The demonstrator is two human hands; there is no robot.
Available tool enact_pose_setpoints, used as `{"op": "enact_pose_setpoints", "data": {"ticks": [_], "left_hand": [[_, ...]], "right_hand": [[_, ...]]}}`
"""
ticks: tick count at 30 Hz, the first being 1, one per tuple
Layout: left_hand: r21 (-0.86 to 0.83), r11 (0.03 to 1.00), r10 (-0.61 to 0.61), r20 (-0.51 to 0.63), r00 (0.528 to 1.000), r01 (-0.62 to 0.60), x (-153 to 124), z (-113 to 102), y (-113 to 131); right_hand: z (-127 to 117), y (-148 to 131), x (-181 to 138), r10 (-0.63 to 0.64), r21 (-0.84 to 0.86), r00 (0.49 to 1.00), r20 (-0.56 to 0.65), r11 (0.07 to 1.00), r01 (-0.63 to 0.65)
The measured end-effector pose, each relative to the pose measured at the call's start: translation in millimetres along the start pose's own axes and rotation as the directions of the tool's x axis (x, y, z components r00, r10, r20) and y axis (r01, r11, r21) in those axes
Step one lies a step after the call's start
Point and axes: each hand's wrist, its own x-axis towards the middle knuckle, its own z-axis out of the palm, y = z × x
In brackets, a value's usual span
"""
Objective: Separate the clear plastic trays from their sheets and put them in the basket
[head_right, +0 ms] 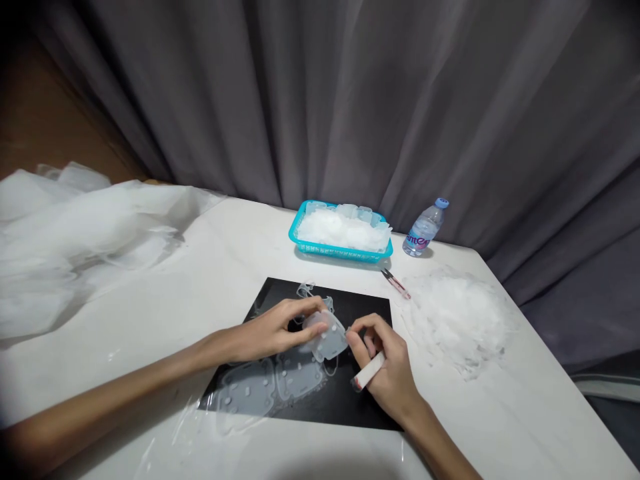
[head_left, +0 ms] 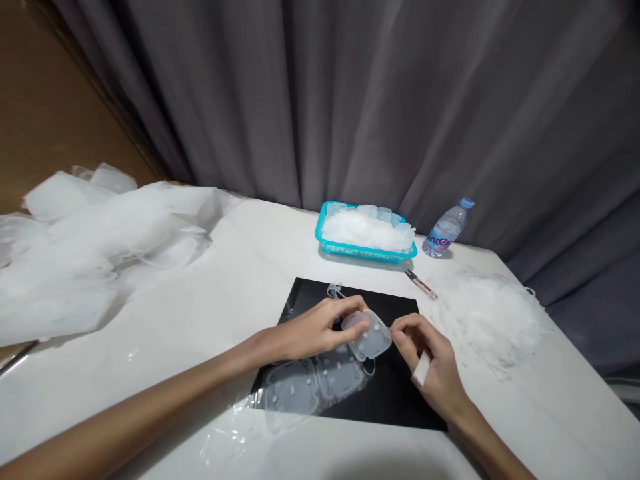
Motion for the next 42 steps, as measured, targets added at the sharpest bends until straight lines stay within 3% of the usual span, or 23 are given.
{"op": "enact_pose_setpoints", "data": {"ticks": [5, 10, 13, 18, 24, 29, 35, 39, 42], "left_hand": [[-0.02, 1.0, -0.021, 0.042, 0.999, 0.022, -4, 7, 7], [-0.178, 0.98, -0.067, 0.134, 0.989, 0.09, 1, 2, -12], [-0.184, 0.978, -0.067, 0.162, 0.985, 0.096, 3, -4, -26], [-0.053, 0.999, -0.005, 0.091, 0.996, 0.01, 3, -7, -27], [-0.251, 0.956, -0.088, 0.233, 0.968, 0.148, -2, -2, -19], [-0.237, 0.962, -0.085, 0.219, 0.972, 0.137, -3, 2, -22], [-0.522, 0.826, -0.097, 0.239, 0.966, 0.212, 4, -5, -28], [-0.498, 0.847, -0.096, 0.196, 0.976, 0.184, 7, -11, -30], [-0.443, 0.877, -0.089, 0.235, 0.968, 0.188, 7, -11, -27]], "right_hand": [[2, -2, -2, 0.014, 0.015, 0.999, 0.038, 1.0, -0.014], [6, -1, -2, 0.067, -0.001, 0.998, 0.009, 0.998, -0.067], [10, 2, -3, 0.098, -0.005, 0.992, 0.077, 0.995, -0.098], [13, 7, -6, 0.109, -0.043, 0.965, 0.239, 0.994, -0.102], [11, 11, -3, 0.084, -0.05, 0.991, 0.104, 0.996, -0.079], [9, 11, 0, 0.085, -0.01, 0.99, 0.108, 0.996, -0.085], [4, 7, 0, 0.106, -0.013, 0.989, 0.101, 0.994, -0.105], [3, 9, 2, 0.1, -0.122, 0.99, 0.1, 0.989, -0.087], [6, 10, 4, 0.095, -0.079, 0.992, 0.08, 0.993, -0.089]]}}
